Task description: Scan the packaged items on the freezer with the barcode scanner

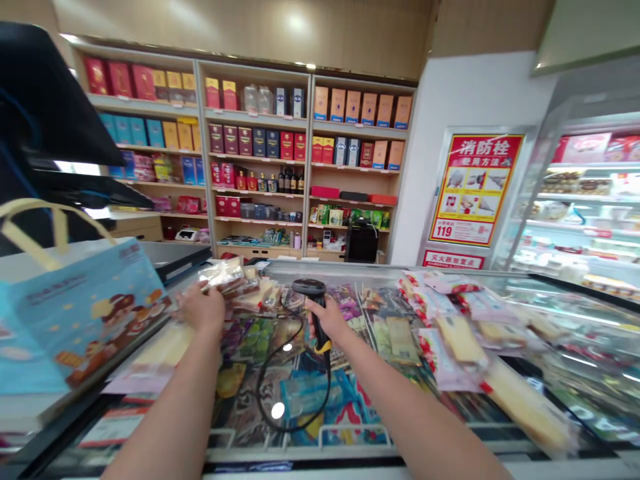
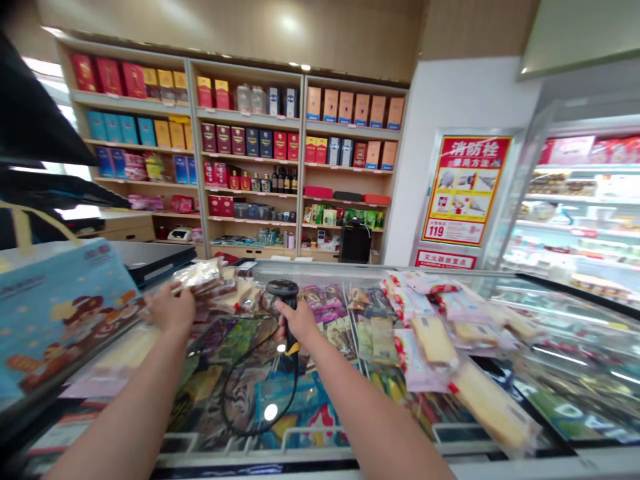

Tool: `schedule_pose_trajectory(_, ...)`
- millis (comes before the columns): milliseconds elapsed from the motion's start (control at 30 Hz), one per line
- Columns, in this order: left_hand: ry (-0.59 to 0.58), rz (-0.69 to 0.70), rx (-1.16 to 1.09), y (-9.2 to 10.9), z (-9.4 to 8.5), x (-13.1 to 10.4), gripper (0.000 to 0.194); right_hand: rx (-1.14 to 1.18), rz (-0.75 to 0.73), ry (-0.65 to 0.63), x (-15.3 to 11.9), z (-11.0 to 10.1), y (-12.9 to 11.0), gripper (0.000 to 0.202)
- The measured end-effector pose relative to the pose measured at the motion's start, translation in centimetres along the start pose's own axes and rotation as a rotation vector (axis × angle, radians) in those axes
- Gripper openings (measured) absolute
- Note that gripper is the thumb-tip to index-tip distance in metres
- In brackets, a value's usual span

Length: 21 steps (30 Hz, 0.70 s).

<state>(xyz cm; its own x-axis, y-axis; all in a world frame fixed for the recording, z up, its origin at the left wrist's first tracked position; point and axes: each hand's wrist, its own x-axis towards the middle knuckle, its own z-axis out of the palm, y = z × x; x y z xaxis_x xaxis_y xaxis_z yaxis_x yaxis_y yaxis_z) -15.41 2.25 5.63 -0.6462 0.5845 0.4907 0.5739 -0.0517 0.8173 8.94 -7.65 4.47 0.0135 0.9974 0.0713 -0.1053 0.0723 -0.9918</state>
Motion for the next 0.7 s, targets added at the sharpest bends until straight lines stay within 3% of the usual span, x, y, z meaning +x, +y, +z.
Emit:
schedule_pose_trajectory(200, 0.112, 0.302, -0.080, 1.5, 0.6, -1.5, 0.019, 0.018, -0.005, 0.175, -3.5, -7.7, 0.3, 0.038)
schedule_pose_trajectory(300, 0.002, 0.432, -0.165, 3.7, 1.8, -4.2, 0.015, 0.036, -0.045, 0.269, -4.9, -10.8, 0.2, 0.038)
schedule_pose_trajectory(367, -0.209, 0.458, -0.249, 5.5, 3.1, -7.1, 0.012, 0.057, -0.086, 0.344, -5.6, -12.4, 0.1, 0.040)
schedule_pose_trajectory(433, -0.493, 0.421, -0.325, 7.2, 4.6, -10.7, 0.009, 0.078, -0.134, 0.404, -6.0, -13.7, -0.2, 0.043)
schedule_pose_trajectory(533, -0.941, 0.323, -0.413, 9.9, 6.9, -17.2, 0.007, 0.090, -0.188, 0.449, -6.9, -15.1, -0.6, 0.047)
schedule_pose_trajectory(700, -1.526, 0.088, -0.577, 15.1, 9.5, -27.6, 0.022, 0.001, -0.236, 0.465, -9.1, -16.5, -1.0, 0.047)
